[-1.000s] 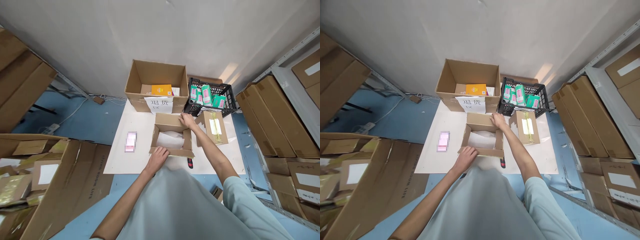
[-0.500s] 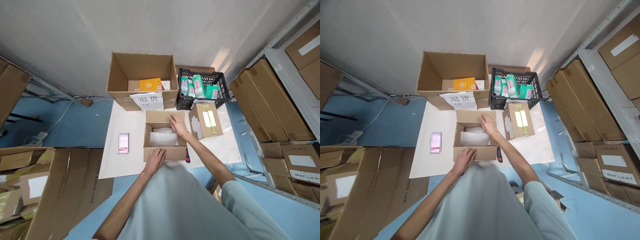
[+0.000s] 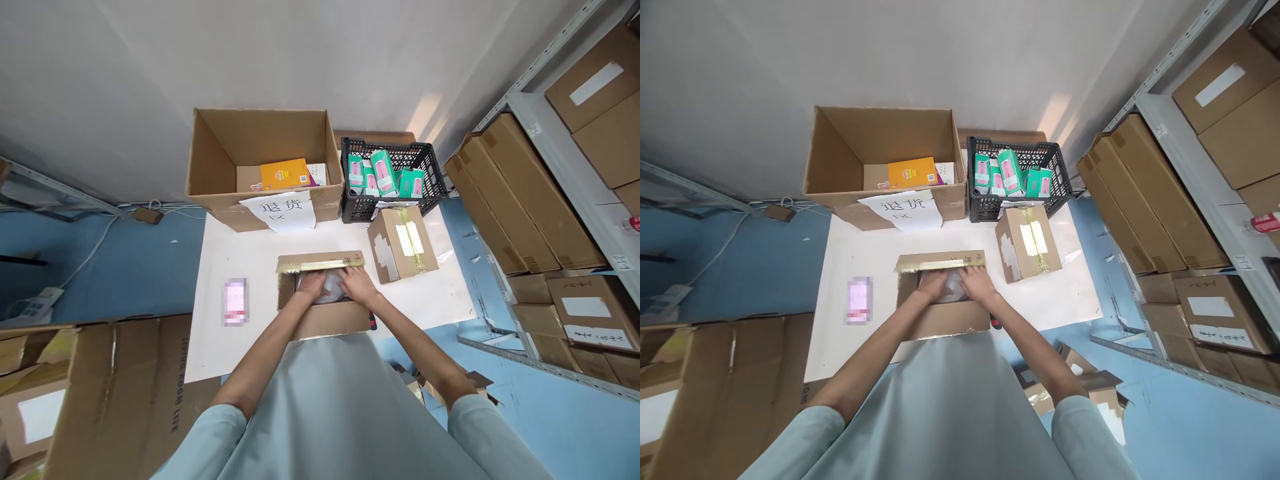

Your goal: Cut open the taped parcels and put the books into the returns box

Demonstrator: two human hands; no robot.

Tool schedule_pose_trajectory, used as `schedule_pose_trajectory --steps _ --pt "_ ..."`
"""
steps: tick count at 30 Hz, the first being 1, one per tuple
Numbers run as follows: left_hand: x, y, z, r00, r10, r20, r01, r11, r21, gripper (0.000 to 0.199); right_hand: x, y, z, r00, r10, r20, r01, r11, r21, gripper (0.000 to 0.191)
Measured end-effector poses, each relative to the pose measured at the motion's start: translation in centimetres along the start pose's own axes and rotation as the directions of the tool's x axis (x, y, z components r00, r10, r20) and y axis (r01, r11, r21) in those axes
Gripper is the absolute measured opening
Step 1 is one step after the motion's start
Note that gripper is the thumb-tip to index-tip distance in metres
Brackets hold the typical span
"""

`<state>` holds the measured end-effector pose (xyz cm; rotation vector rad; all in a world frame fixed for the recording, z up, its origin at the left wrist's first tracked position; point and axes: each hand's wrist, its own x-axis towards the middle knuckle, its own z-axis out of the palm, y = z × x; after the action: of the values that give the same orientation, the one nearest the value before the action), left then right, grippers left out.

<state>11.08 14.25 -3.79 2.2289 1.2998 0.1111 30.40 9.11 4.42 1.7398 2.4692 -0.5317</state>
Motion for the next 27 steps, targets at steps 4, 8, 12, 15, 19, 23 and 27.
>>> schedule_pose_trajectory --steps 4,8,12,15,19,23,27 --pt "0.9 -0.2 0.5 0.985 -0.049 0.165 0.031 0.993 0.114 0.078 1.4 2.0 -2.1 0.982 0.034 -0.187 -0.018 0.996 0.089 0.062" --pt "1.4 -0.5 0.4 0.968 -0.073 0.238 0.039 0.988 0.147 0.046 3.5 4.5 -2.7 0.981 0.099 -0.166 -0.077 0.988 0.132 0.060" --pt "0.9 -1.0 -0.1 0.967 -0.050 0.248 0.021 0.993 0.119 0.031 4.7 5.8 -1.7 0.985 0.131 -0.112 -0.114 0.982 0.150 0.055" --pt "-0.2 -1.2 -1.0 0.976 -0.014 0.215 -0.003 0.997 0.079 0.033 4.8 5.9 -0.6 0.986 0.142 -0.082 -0.128 0.979 0.162 0.054" --pt "-1.3 -1.1 -1.9 0.974 -0.034 0.226 0.055 0.995 -0.084 0.033 4.6 5.7 0.4 0.988 0.137 -0.074 -0.123 0.977 0.175 0.054" --pt "-1.3 -0.8 -2.1 0.955 -0.104 0.278 0.145 0.981 -0.131 0.033 4.5 5.8 0.9 0.987 0.133 -0.092 -0.114 0.976 0.184 0.053" --pt "-0.8 -0.4 -1.9 0.942 -0.157 0.296 0.200 0.972 -0.121 0.030 4.5 6.0 1.0 0.987 0.132 -0.096 -0.110 0.973 0.202 0.052"
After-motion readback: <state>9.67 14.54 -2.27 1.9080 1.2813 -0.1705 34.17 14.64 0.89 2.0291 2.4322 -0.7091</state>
